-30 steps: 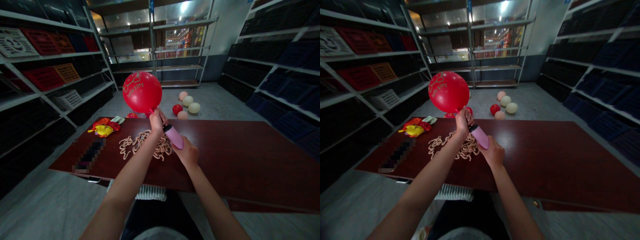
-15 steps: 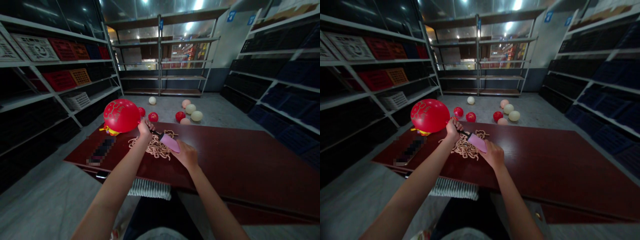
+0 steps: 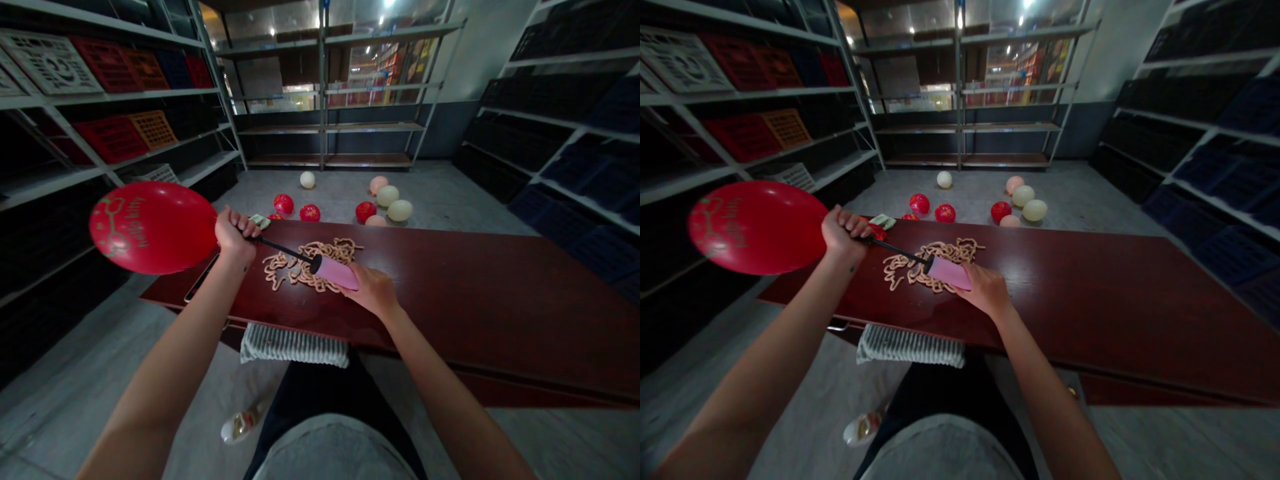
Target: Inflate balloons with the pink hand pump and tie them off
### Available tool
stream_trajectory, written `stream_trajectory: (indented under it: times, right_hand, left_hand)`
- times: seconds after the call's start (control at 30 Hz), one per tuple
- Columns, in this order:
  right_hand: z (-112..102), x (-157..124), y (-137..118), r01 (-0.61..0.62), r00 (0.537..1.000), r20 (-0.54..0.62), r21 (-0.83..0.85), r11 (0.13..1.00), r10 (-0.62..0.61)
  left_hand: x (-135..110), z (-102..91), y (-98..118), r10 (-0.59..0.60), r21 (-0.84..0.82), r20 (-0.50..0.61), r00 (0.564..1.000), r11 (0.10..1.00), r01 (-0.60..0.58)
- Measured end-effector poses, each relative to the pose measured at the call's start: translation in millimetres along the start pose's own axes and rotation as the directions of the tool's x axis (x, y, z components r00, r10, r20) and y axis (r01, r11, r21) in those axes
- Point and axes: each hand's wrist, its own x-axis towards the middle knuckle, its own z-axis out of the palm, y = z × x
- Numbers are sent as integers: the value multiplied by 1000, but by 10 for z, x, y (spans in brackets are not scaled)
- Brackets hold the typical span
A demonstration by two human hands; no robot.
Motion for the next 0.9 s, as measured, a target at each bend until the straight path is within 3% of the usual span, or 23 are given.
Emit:
stream_trajectory:
  times: [0.1, 0.23, 0.33, 0.43, 0.57, 0.63, 0.73, 0.9]
  right_hand:
    - [-7, -11, 23, -49, 997, -54, 50, 998, 52]
    - [-16, -25, 104, -166, 981, -82, 107, 980, 175]
    - [-6, -27, 161, -260, 959, -75, 143, 955, 272]
    - [16, -26, 201, -342, 927, -99, 171, 924, 361]
    - [31, -27, 223, -434, 885, -102, 173, 884, 454]
    - [27, -26, 221, -460, 873, -96, 159, 873, 478]
    - [16, -20, 213, -448, 880, -98, 149, 881, 464]
    - [5, -8, 191, -383, 912, -113, 116, 916, 395]
  left_hand:
    - [-149, 318, 13, 57, 30, 70, 996, 998, -59]
    - [-267, 818, -128, 137, 70, 161, 977, 986, -149]
    - [-265, 1125, -375, 142, 104, 240, 960, 980, -171]
    - [-275, 1306, -771, 91, 128, 302, 949, 983, -135]
    - [-389, 1337, -1338, -45, 164, 334, 942, 986, -11]
    - [-459, 1298, -1508, -95, 138, 281, 955, 989, 58]
    - [-522, 1230, -1566, -92, 90, 260, 961, 993, 70]
    - [-462, 1059, -1431, -47, 117, 271, 962, 993, 16]
